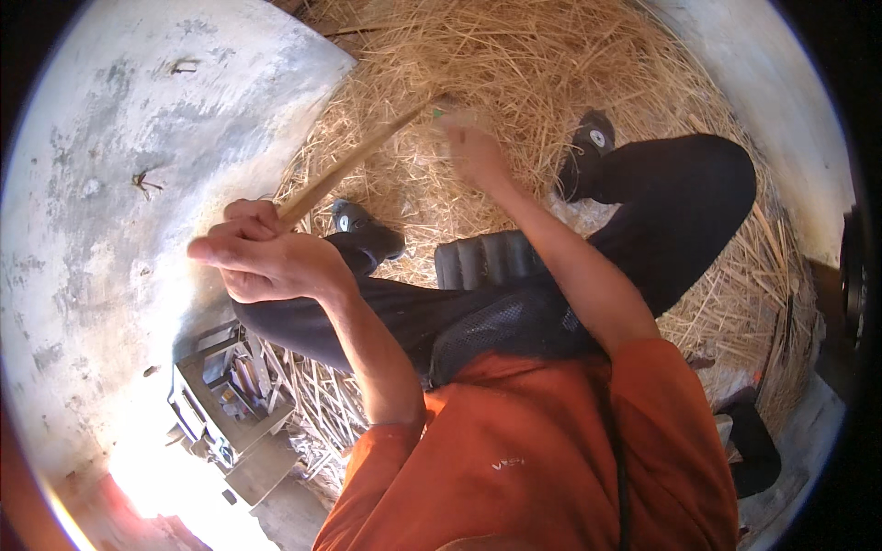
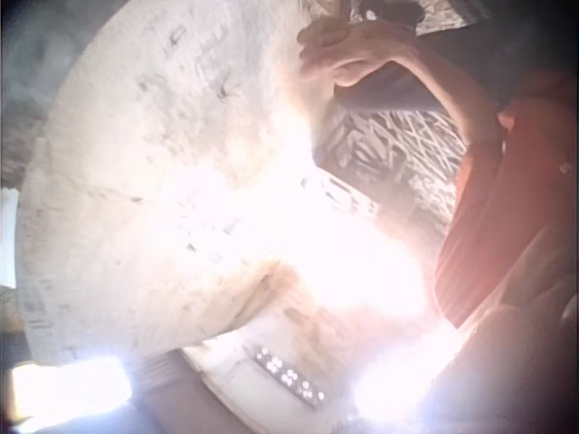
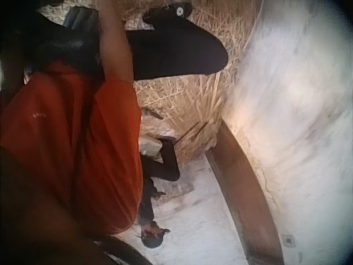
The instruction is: The person strips the bark from a long wooden stick using a green-handled utility knife. They hold the stick with their left hand and use their right hand to shave the wood along its length.
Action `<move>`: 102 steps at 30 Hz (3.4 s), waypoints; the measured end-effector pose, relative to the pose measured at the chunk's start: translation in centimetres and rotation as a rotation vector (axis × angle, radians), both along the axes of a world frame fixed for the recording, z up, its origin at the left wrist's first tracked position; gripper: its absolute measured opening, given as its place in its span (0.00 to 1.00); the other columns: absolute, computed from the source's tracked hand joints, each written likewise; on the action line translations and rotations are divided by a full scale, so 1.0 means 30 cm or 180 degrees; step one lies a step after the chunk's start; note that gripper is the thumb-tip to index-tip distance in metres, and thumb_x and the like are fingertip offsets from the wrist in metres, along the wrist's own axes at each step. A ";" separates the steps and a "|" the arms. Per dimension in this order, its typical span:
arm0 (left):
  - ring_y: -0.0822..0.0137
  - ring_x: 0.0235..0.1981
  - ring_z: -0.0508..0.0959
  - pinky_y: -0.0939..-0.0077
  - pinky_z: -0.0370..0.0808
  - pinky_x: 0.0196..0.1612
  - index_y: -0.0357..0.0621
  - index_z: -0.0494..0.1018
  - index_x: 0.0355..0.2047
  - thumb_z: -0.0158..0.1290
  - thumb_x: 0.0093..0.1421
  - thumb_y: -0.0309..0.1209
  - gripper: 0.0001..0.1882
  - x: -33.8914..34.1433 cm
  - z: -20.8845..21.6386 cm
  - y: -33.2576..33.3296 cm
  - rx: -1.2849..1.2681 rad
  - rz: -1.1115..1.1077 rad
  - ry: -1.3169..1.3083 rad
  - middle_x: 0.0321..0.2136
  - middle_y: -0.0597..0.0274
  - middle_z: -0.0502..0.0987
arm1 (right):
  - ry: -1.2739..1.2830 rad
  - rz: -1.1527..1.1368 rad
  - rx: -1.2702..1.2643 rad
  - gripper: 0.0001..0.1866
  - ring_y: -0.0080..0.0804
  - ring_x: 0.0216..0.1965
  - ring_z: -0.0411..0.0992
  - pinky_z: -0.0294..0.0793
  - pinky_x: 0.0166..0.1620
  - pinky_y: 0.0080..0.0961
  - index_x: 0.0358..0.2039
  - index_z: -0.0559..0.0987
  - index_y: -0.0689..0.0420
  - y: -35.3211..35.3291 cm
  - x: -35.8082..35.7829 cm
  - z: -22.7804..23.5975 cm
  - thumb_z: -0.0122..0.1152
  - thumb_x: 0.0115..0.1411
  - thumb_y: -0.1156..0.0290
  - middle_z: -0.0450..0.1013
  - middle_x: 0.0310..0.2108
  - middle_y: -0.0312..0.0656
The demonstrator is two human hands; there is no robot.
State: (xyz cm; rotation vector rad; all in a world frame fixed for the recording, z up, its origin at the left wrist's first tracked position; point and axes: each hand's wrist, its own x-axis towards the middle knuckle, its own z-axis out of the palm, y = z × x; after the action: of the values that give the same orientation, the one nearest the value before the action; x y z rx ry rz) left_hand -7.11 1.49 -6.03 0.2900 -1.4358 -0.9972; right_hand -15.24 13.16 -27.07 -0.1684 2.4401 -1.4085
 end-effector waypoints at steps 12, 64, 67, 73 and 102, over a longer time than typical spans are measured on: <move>0.75 0.10 0.46 0.80 0.46 0.17 0.53 0.50 0.06 0.22 0.69 0.50 0.33 0.071 -0.059 -0.109 0.0053 -0.1788 0.0273 0.04 0.71 0.48 | 0.0444 0.1130 -0.1003 0.23 0.55 0.19 0.66 0.63 0.25 0.43 0.26 0.73 0.64 -0.016 0.275 0.491 0.41 0.66 0.57 0.66 0.16 0.57; 0.74 0.15 0.45 0.74 0.53 0.25 0.52 0.45 0.10 0.38 0.67 0.34 0.27 0.078 0.007 -0.047 0.1021 -0.1475 0.0458 0.09 0.73 0.43 | 0.1080 0.0984 -0.0888 0.28 0.61 0.31 0.71 0.69 0.35 0.48 0.31 0.75 0.63 -0.069 0.283 0.458 0.33 0.67 0.52 0.72 0.26 0.61; 0.75 0.14 0.47 0.72 0.55 0.25 0.51 0.47 0.10 0.36 0.69 0.34 0.27 0.062 0.024 -0.006 0.0658 -0.1582 0.0339 0.08 0.72 0.45 | 0.0381 0.1143 -0.0448 0.27 0.60 0.33 0.70 0.68 0.35 0.45 0.32 0.75 0.65 -0.019 0.253 0.503 0.34 0.67 0.53 0.71 0.28 0.61; 0.72 0.14 0.51 0.70 0.61 0.27 0.50 0.49 0.10 0.33 0.69 0.34 0.27 0.075 0.008 0.019 0.0385 -0.1598 0.0046 0.08 0.70 0.49 | 0.0534 0.1117 -0.0579 0.27 0.61 0.32 0.70 0.69 0.34 0.49 0.30 0.73 0.64 0.012 0.254 0.465 0.36 0.66 0.52 0.71 0.26 0.61; 0.69 0.18 0.55 0.68 0.64 0.34 0.51 0.47 0.11 0.30 0.69 0.34 0.26 0.087 -0.038 -0.044 0.0861 -0.1157 0.0169 0.08 0.70 0.43 | 0.0457 0.1383 -0.0325 0.26 0.59 0.22 0.69 0.67 0.29 0.47 0.24 0.76 0.64 -0.032 0.181 0.367 0.41 0.65 0.55 0.69 0.19 0.59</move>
State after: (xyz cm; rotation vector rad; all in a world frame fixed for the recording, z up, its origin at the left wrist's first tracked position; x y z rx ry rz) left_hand -4.51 0.18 -7.17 0.1994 -1.3306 -1.4900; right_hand -9.81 12.19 -16.06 -0.7955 2.2508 -1.3555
